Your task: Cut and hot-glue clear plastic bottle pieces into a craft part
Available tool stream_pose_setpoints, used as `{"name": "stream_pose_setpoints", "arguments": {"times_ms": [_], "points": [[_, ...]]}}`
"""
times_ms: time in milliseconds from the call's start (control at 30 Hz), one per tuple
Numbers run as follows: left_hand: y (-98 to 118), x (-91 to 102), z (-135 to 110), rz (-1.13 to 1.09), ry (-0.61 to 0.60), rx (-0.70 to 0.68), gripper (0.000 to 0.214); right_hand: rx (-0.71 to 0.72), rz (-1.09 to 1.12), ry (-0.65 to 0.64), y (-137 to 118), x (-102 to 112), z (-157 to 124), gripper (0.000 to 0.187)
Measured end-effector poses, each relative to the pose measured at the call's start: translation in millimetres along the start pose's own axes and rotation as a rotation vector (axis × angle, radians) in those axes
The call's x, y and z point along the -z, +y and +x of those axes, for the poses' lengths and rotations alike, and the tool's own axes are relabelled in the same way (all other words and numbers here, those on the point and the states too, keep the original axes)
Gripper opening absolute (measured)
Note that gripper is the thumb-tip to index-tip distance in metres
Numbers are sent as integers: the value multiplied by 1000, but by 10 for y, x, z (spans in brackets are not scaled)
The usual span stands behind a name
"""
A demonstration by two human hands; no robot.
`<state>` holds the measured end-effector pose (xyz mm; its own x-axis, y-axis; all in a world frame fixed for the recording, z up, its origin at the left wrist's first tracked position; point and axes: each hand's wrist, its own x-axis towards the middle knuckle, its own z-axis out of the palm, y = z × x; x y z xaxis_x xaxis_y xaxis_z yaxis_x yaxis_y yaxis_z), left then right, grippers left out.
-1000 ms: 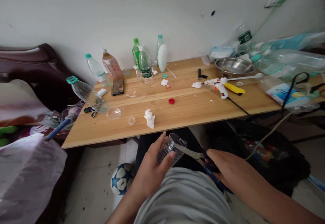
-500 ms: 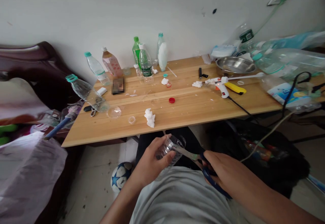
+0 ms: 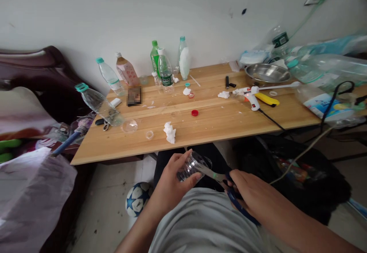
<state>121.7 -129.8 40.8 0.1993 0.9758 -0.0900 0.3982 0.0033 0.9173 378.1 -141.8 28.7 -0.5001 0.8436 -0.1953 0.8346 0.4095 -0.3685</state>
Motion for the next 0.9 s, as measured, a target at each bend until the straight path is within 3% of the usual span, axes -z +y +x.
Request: {"name": "stream_pose_setpoints", "arguments": {"times_ms": [200,400,700,900], "points": [[28,-45,-2,-28,39,23,57,5,30,39,-12,-3,26,23],[26,-81,-21,-13,100,-3,59,-104,38,-36,-34,23,38,20],[-17,-163,-51,33,143,6,62,-11,89,67,16,-57,-6,22],[-46,-214,-59,47,175,-9,63,-89,54,24,37,-37,15,22]]}}
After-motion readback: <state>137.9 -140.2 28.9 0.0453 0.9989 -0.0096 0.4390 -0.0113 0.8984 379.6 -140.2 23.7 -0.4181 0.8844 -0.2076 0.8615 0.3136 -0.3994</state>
